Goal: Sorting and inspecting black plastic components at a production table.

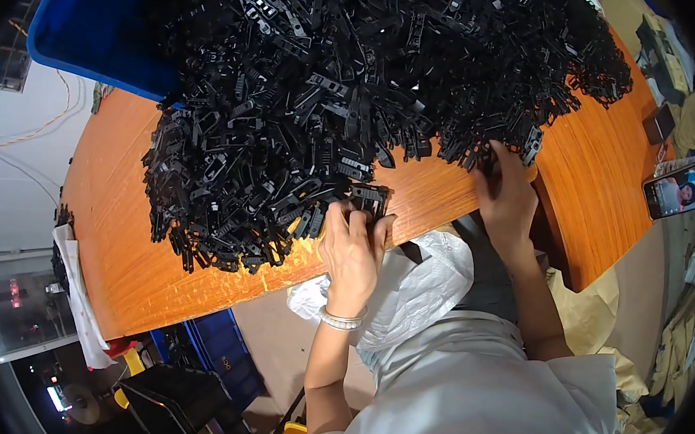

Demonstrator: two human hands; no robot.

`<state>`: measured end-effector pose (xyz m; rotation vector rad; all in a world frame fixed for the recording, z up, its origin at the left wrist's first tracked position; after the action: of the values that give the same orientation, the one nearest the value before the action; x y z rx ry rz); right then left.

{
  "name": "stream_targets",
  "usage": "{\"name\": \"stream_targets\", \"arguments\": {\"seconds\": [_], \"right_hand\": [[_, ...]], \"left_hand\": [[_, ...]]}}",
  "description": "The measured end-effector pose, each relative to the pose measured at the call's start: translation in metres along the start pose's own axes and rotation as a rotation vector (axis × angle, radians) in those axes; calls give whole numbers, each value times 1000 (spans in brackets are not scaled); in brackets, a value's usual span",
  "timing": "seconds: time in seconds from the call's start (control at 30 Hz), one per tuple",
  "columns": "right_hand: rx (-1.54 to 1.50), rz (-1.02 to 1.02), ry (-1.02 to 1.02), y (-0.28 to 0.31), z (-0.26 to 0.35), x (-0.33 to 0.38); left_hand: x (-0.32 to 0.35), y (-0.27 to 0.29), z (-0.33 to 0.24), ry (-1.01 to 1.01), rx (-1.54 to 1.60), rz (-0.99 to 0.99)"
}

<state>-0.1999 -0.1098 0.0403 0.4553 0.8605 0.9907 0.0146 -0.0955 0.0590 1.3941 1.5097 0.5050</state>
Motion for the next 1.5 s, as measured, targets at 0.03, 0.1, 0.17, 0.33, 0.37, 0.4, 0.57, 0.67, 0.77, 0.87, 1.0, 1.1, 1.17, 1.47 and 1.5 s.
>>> {"name": "stream_targets", "arguments": {"seconds": [0.03,0.1,0.17,0.33,0.37,0.4,0.57,0.67,0.77,0.87,1.0,1.1,1.17,1.47,1.5], "right_hand": [[-17,34,54,0,8,3],[-72,89,136,1,25,8],[-100,189,150,-4,29,13],[-281,375,191,-22,36,21],[-289,380,195,-24,37,21],[-342,357,269,-24,43,21],[-409,279,308,-18,53,24],[-339,256,292,-17,47,26],[-385,242,228,-14,42,28],[-592,303,-91,-17,31,31],[-819,297,44,-8,60,24],[-869,393,169,-9,72,25],[-866,442,228,-11,75,27],[-748,437,337,-5,73,29],[-748,437,340,-7,70,34]], "left_hand": [[3,0,2,11,29,-17],[7,0,4,26,52,-32],[10,-1,6,48,122,-36],[9,0,3,26,64,-1],[9,1,1,-3,39,3],[10,1,-1,-32,14,8],[15,3,8,101,186,-82],[18,2,14,207,296,-72],[23,6,16,268,402,-159],[28,0,19,400,735,-183],[28,-13,1,533,1358,38],[32,-16,-1,496,1379,44],[32,-15,-2,468,1362,73],[30,-25,-2,544,1592,171],[29,-26,-1,587,1579,218]]}}
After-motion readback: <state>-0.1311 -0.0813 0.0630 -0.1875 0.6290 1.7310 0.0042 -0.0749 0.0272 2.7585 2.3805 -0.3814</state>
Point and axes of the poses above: each hand's wrist, its own x-axis away from the middle knuckle, its own y-axis out of the back of the hand, z = x × y, the point moved 6 cm from there along -x, towards the middle knuckle, and after that the axes turned 1 degree about -y, right-handed, at the moved point
